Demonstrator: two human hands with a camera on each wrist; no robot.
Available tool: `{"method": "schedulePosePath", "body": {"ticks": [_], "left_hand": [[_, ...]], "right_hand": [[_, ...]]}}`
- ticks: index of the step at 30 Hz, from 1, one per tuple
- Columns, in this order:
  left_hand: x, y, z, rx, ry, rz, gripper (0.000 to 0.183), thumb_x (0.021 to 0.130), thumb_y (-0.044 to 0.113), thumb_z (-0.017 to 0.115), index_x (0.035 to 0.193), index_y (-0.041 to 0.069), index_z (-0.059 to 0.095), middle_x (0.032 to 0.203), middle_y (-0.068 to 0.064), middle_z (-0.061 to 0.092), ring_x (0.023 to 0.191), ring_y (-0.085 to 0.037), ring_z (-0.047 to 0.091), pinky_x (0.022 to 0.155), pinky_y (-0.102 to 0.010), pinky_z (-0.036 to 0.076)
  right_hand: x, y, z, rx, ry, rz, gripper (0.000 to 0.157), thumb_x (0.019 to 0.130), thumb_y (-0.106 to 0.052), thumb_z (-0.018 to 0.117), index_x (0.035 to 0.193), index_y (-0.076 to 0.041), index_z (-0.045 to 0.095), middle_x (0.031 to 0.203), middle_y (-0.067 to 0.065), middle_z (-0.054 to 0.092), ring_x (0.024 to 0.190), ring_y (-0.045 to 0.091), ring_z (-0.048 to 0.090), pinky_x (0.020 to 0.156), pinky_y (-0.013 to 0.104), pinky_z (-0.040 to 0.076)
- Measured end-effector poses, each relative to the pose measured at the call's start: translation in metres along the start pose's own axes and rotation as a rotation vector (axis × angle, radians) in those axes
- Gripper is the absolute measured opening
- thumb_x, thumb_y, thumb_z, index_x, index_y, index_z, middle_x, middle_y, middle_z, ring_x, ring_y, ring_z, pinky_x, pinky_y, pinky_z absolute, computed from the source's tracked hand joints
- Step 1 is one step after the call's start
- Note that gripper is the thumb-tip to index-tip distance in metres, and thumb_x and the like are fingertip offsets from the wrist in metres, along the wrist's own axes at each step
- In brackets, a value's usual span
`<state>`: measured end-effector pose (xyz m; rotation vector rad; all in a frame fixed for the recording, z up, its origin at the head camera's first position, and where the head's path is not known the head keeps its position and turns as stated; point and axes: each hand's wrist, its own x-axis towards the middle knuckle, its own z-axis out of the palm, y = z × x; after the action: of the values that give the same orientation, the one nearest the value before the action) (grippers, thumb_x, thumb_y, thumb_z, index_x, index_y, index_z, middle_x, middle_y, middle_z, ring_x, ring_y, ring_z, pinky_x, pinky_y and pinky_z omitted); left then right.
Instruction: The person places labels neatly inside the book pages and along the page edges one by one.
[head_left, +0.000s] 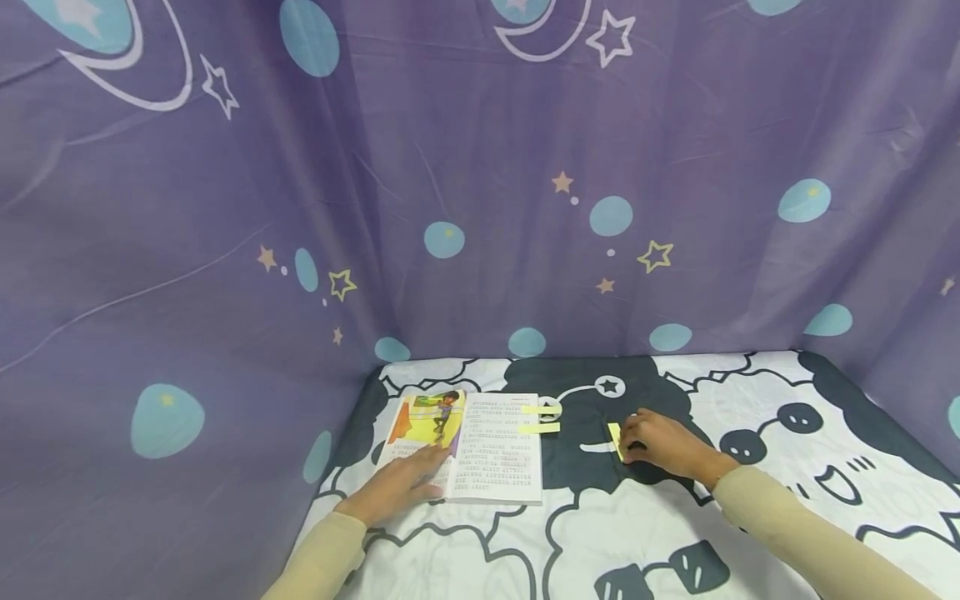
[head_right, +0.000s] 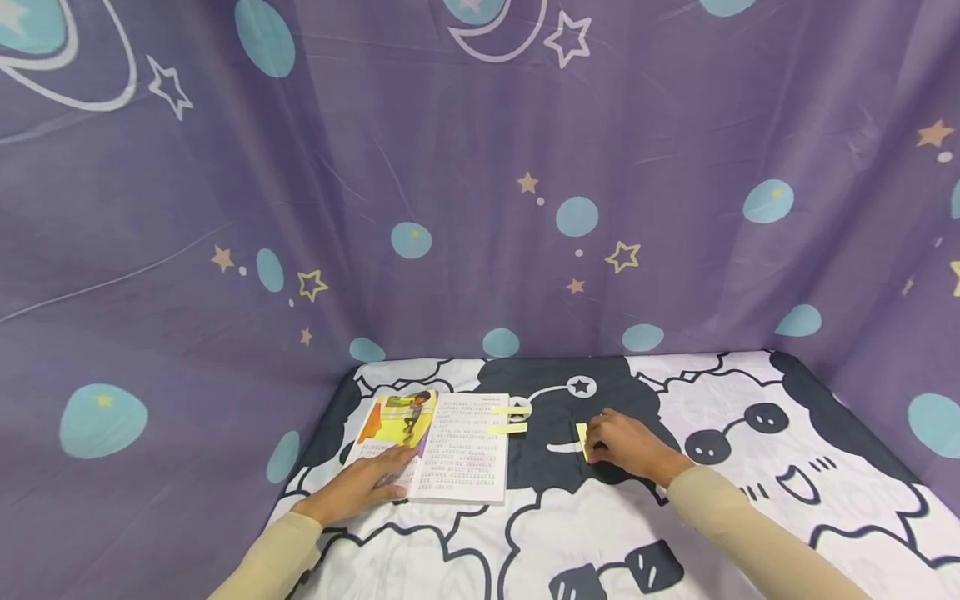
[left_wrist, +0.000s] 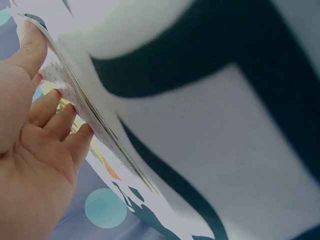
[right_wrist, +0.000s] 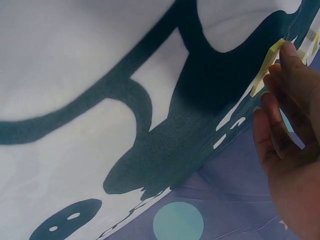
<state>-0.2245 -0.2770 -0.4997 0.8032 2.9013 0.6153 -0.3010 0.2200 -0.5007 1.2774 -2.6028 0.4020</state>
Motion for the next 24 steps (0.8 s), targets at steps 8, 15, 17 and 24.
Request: {"method": "schedulePosePath", "body": {"ticks": [8, 15, 17, 24], "left_hand": [[-0.0003, -0.0015, 0.0012, -0.008, 0.005, -0.006, 0.068, 0.100, 0.037, 0.065, 0.159, 0.016, 0.041, 0.160, -0.021, 0.039, 0.147, -0.040, 0.037, 0.119, -0.060, 0.032], [0.0001, -0.0015, 0.0022, -0.012, -0.001, -0.018, 0.068, 0.100, 0.036, 0.066, 0.160, 0.017, 0.040, 0.161, -0.019, 0.039, 0.148, -0.038, 0.036, 0.119, -0.059, 0.032], [0.0002, -0.0017, 0.0023, -0.005, -0.002, -0.021, 0.068, 0.100, 0.037, 0.065, 0.160, 0.018, 0.040, 0.161, -0.018, 0.039, 0.148, -0.037, 0.036, 0.119, -0.058, 0.032], [-0.0005, -0.0016, 0.0022, -0.011, -0.006, -0.023, 0.067, 0.100, 0.037, 0.065, 0.160, 0.018, 0.040, 0.161, -0.018, 0.039, 0.148, -0.037, 0.036, 0.119, -0.059, 0.031]], "right_hand": [[-0.0009, 0.0030, 0.0021, 0.010, 0.019, -0.032, 0.016, 0.074, -0.017, 0.091, 0.083, -0.022, 0.079, 0.092, -0.009, 0.069, 0.083, 0.006, 0.054, 0.069, 0.029, 0.055], [0.0012, 0.0038, -0.0005, -0.010, 0.043, -0.079, 0.015, 0.078, -0.003, 0.087, 0.085, -0.015, 0.079, 0.090, -0.006, 0.070, 0.083, 0.008, 0.058, 0.069, 0.028, 0.057], [0.0017, 0.0033, -0.0004, -0.015, 0.049, -0.073, 0.015, 0.080, -0.001, 0.086, 0.087, -0.013, 0.079, 0.089, -0.005, 0.071, 0.081, 0.009, 0.058, 0.067, 0.027, 0.056], [0.0048, 0.0006, 0.0064, -0.062, 0.074, -0.010, 0.020, 0.077, 0.000, 0.086, 0.090, -0.013, 0.080, 0.086, -0.008, 0.070, 0.078, 0.009, 0.055, 0.066, 0.029, 0.055]]}}
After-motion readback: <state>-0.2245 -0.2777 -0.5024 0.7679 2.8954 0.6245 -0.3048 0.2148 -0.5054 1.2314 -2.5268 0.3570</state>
